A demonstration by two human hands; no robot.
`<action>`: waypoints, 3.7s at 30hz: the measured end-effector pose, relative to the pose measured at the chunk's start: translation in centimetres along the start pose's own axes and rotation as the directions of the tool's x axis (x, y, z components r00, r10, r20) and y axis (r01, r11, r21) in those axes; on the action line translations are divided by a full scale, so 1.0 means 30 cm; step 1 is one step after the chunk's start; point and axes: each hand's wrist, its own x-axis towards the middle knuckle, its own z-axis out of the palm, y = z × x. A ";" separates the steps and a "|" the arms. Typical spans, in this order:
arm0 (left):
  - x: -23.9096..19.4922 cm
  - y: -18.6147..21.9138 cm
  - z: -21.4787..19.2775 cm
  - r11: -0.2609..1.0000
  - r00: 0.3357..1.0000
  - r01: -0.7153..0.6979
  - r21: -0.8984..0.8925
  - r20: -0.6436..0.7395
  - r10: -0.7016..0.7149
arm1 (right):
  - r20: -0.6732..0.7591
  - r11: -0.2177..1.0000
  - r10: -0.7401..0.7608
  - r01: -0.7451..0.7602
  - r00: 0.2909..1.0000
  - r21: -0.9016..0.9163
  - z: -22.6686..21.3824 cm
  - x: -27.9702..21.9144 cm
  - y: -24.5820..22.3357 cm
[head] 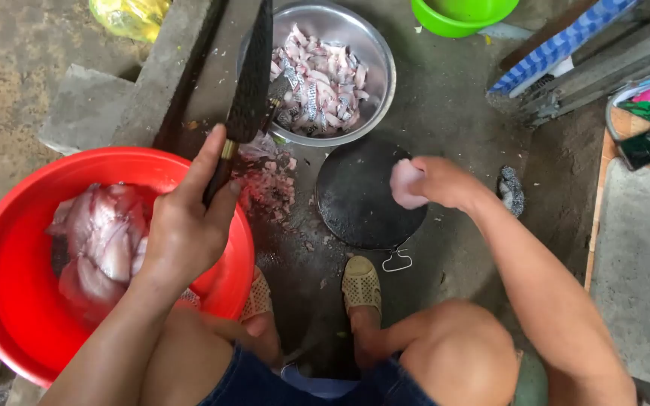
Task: The person cuts fish fillets into smaller pieces using a knife on a round black cutting board. They transfer the cut pieces into a metal bowl and occasionally wipe the knife with a cloth. The person handles the fish and knife with both hands throughout the task.
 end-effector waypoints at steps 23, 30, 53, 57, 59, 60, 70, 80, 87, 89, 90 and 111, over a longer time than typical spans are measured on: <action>0.247 -0.135 0.533 0.674 0.784 -0.151 0.723 0.503 -0.364 | -0.459 0.733 0.245 0.146 0.854 0.664 0.590 0.685 0.559; 0.186 -0.246 1.102 0.727 0.860 -0.450 0.519 0.469 0.198 | -0.788 0.888 0.060 0.328 0.613 0.322 0.824 0.704 0.469; 0.218 -0.312 1.278 0.673 0.822 -0.534 0.511 0.499 0.273 | -0.771 0.962 -0.174 0.273 0.613 0.000 0.778 0.683 0.445; 0.287 -0.249 1.322 0.732 0.837 -0.470 0.493 0.512 0.192 | -0.777 0.955 -0.245 0.281 0.580 -0.091 0.775 0.727 0.464; 0.313 -0.213 1.309 0.737 0.823 -0.460 0.495 0.549 0.146 | -0.766 0.963 -0.225 0.259 0.602 -0.079 0.755 0.685 0.475; 0.337 -0.192 1.305 0.740 0.806 -0.447 0.503 0.585 0.090 | -0.751 0.968 -0.204 0.242 0.628 -0.061 0.737 0.673 0.479; 0.396 -0.079 1.223 0.786 0.744 -0.385 0.483 0.667 -0.045 | -0.795 0.961 -0.138 0.273 0.591 0.036 0.533 0.909 0.545; 0.535 0.036 1.277 0.777 0.619 -0.290 0.559 0.729 -0.293 | -0.766 0.956 -0.118 0.281 0.632 0.084 0.574 0.909 0.527; 0.527 0.112 1.211 0.859 0.637 -0.232 0.457 0.739 -0.221 | -0.786 0.966 -0.067 0.236 0.614 0.102 0.615 0.969 0.535; 0.507 -0.005 1.259 0.821 0.640 -0.260 0.508 0.727 -0.247 | -0.796 0.975 -0.090 0.216 0.599 0.053 0.609 0.967 0.533; 0.499 -0.064 1.286 0.780 0.641 -0.289 0.555 0.718 -0.273 | -0.803 0.982 -0.111 0.191 0.586 0.004 0.609 0.969 0.534; 0.350 -0.077 1.168 0.719 0.693 -0.385 0.578 0.696 -0.189 | -0.817 0.986 -0.168 0.091 0.552 -0.141 0.617 1.046 0.547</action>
